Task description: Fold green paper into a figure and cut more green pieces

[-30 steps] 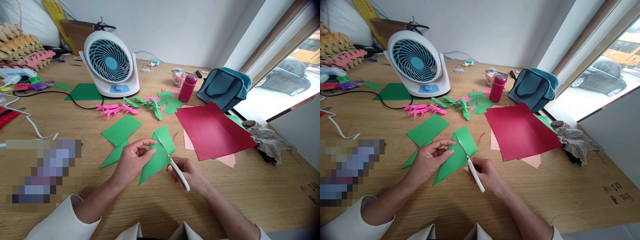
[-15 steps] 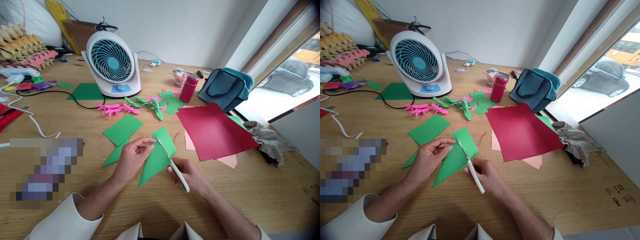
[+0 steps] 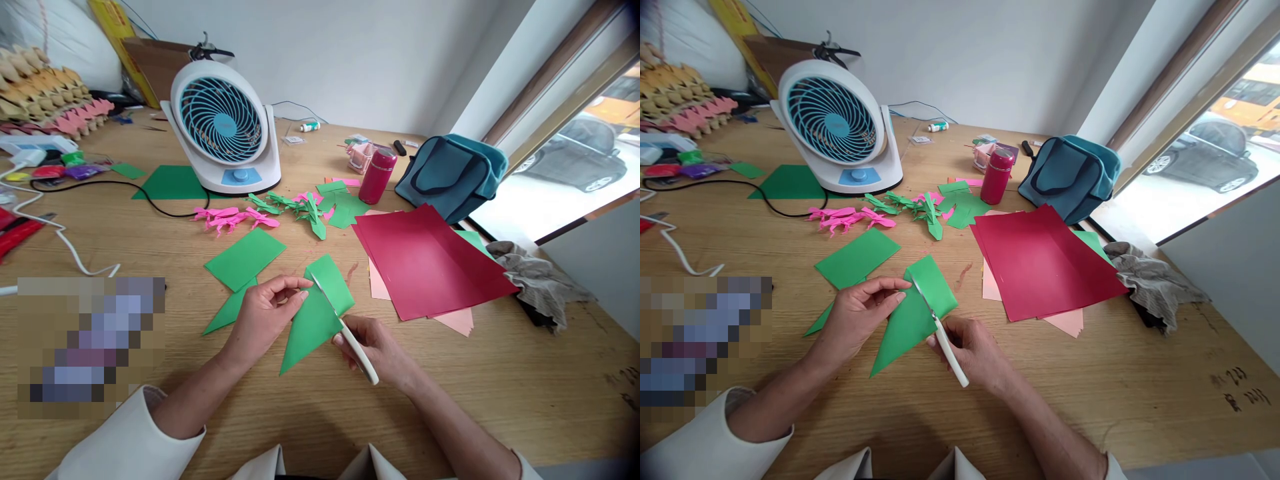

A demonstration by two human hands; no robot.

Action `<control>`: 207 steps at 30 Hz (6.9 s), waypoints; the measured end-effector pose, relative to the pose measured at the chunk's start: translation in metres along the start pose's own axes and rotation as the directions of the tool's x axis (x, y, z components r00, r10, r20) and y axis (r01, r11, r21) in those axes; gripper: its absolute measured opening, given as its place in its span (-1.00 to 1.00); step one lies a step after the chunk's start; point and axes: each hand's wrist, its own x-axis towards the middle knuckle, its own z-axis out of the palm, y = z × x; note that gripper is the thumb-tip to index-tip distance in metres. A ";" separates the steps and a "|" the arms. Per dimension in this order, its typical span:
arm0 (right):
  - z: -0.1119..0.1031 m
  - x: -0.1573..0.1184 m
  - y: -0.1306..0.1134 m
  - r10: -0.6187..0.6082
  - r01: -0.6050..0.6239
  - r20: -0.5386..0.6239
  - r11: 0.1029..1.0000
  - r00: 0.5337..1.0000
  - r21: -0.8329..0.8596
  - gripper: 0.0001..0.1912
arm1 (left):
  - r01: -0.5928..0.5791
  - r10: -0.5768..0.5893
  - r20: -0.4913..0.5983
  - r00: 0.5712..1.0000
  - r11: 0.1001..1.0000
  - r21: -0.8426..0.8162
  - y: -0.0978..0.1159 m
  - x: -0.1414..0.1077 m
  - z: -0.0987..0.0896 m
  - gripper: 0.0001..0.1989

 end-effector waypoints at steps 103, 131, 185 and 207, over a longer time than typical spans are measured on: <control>0.000 0.020 -0.003 -0.149 -0.441 -0.483 0.246 0.863 -0.863 -0.59 | -0.084 0.083 0.016 0.996 0.992 0.096 -0.060 0.009 0.014 -0.66; -0.056 0.045 -0.042 -0.045 -0.054 -0.111 0.659 0.993 -0.751 -0.56 | -0.107 0.106 0.026 0.994 0.993 0.054 -0.068 0.015 0.013 -0.66; 0.004 0.072 0.011 -0.318 0.252 -0.482 0.947 0.816 -0.197 -0.70 | 0.086 -0.100 -0.009 0.995 0.891 -0.445 -0.058 0.007 0.006 -0.60; -0.003 0.055 0.020 -0.219 0.281 -0.492 0.958 0.842 0.053 -0.65 | 0.169 -0.178 0.002 0.984 0.933 -0.317 -0.038 0.010 0.038 -0.68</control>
